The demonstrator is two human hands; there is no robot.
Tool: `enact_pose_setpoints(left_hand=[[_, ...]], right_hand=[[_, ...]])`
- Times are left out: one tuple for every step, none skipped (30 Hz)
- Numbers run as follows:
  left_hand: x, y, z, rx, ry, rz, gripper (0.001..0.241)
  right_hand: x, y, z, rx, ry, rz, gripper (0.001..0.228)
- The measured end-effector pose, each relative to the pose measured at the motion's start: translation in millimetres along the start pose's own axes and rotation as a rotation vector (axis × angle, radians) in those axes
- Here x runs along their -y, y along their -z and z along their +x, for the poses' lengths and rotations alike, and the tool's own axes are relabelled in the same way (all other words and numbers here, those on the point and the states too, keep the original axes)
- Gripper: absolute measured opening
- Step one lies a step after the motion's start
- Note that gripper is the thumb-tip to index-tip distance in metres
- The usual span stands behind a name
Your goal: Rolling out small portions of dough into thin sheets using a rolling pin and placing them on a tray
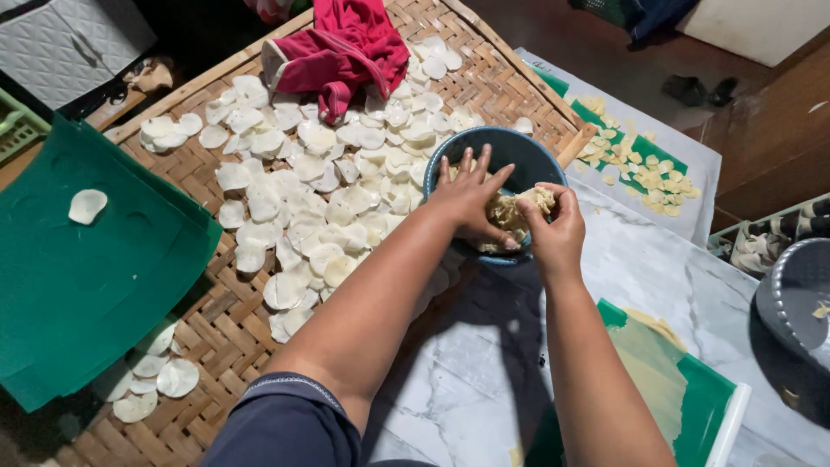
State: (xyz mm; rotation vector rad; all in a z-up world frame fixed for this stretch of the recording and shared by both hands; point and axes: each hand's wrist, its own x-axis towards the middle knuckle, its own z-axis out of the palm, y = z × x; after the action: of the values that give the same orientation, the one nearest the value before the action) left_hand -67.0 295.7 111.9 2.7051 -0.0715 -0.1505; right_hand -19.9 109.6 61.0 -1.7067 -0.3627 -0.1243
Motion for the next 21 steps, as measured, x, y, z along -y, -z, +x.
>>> enact_pose_setpoints(left_hand=[[5.2,-7.1,2.3,0.001,0.008,-0.006,0.132],[8.1,-15.1,6.8,-0.055,-0.034,-0.001,0.119],[10.5,-23.0,11.7,-0.11,-0.075,0.004,0.107],[14.0,-30.8,17.5,-0.109,-0.075,0.003,0.107],[17.0,-38.2,23.1,-0.129,-0.039,0.062,0.082],[20.5,-45.7,28.4,-0.148,-0.004,0.123,0.058],[23.8,-54.0,31.0,-0.148,-0.004,0.124,0.058],[26.5,-59.2,36.9,-0.21,-0.011,0.145,0.047],[29.2,-64.4,42.8,-0.272,-0.019,0.167,0.038],[27.9,-64.7,43.3,-0.274,-0.016,0.167,0.038],[26.9,-65.6,43.7,-0.31,-0.005,0.195,0.033],[24.2,-69.8,43.0,-0.339,0.006,0.219,0.03],[20.4,-71.1,41.9,-0.335,0.008,0.214,0.03],[18.7,-70.3,40.5,-0.346,0.017,0.23,0.029],[16.7,-69.2,39.1,-0.356,0.026,0.246,0.028],[18.0,-70.1,40.7,-0.357,0.022,0.249,0.028],[18.9,-71.0,42.3,-0.367,0.026,0.251,0.027],[19.2,-72.6,43.6,-0.376,0.03,0.252,0.026],[14.4,-69.7,41.2,-0.377,0.028,0.252,0.026],[10.4,-66.5,38.7,-0.356,0.049,0.248,0.029],[6.4,-63.5,36.3,-0.335,0.07,0.243,0.032]], right_hand=[[0.8,-2.7,-3.3,0.009,-0.004,-0.002,0.043],[1.3,-2.4,-6.2,0.002,0.006,-0.005,0.046],[1.8,-1.7,-8.7,-0.004,0.015,-0.009,0.049],[8.6,-5.1,-12.9,-0.004,0.014,-0.009,0.049],[15.7,-8.2,-17.1,0.02,0.002,0.021,0.048],[22.7,-11.8,-21.5,0.044,-0.01,0.052,0.048],[19.1,-12.9,-23.9,0.044,-0.011,0.054,0.048],[17.0,-13.6,-22.8,0.032,-0.019,0.109,0.047],[14.8,-14.4,-21.7,0.021,-0.027,0.164,0.047],[15.7,-13.1,-22.9,0.024,-0.025,0.164,0.047],[15.9,-12.0,-24.5,-0.002,-0.029,0.244,0.045],[15.1,-8.8,-28.6,-0.029,-0.04,0.32,0.044],[16.8,-6.4,-33.6,-0.028,-0.045,0.316,0.044],[19.0,-6.4,-37.9,-0.041,-0.049,0.37,0.043],[21.6,-6.1,-42.0,-0.055,-0.054,0.425,0.042],[25.5,-4.6,-46.3,-0.059,-0.051,0.426,0.042],[29.4,-2.7,-50.5,-0.075,-0.051,0.475,0.042],[33.3,-0.2,-55.2,-0.09,-0.052,0.523,0.041],[40.9,4.8,-57.5,-0.092,-0.05,0.523,0.041],[48.4,8.9,-59.5,-0.11,-0.019,0.596,0.041],[55.7,13.2,-61.5,-0.127,0.012,0.669,0.041]])
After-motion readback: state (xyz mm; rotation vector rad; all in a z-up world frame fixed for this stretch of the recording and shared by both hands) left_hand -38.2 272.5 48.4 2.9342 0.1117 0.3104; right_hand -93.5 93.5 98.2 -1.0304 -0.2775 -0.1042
